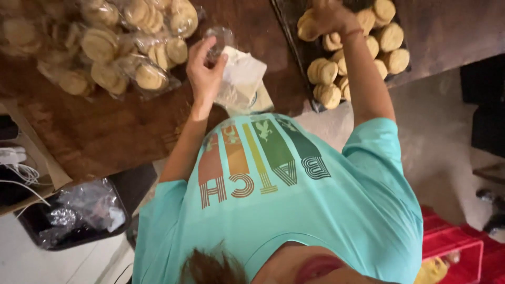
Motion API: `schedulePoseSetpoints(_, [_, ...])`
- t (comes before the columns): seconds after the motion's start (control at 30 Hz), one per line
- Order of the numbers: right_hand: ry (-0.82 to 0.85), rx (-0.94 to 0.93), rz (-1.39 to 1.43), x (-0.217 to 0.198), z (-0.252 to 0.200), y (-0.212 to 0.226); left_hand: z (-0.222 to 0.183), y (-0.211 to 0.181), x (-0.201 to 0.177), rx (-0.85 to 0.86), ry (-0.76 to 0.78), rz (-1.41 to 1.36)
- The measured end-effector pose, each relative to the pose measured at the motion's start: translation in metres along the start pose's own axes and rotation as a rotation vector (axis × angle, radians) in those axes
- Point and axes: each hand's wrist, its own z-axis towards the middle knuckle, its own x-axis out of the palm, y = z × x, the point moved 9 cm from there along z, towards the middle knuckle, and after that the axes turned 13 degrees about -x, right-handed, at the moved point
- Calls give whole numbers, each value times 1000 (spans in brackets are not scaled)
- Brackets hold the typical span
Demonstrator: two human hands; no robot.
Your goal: The person packages cookies by picking them up from a tray and placing them into small plastic bags, one by one.
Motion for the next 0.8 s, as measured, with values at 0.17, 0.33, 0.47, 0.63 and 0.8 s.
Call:
schedulePoseSetpoints(0.17, [-402,-84,457,-54,21,117,7,9,31,-162,178,43])
schedulePoseSetpoints(0.33, [-818,108,1430,-19,47,225,0,-21,52,-77,160,-126])
schedulePoseSetpoints(0.47, [-795,-6,879,-28,34,254,3,-21,38,85,82,44])
schedulePoseSetpoints(0.63, [-453,-230,28,-26,37,299,-16,-22,44,227,118,135])
schedulePoseSetpoints(0.8, [-391,-199,215,-27,33,301,-10,-21,29,-35,323,49])
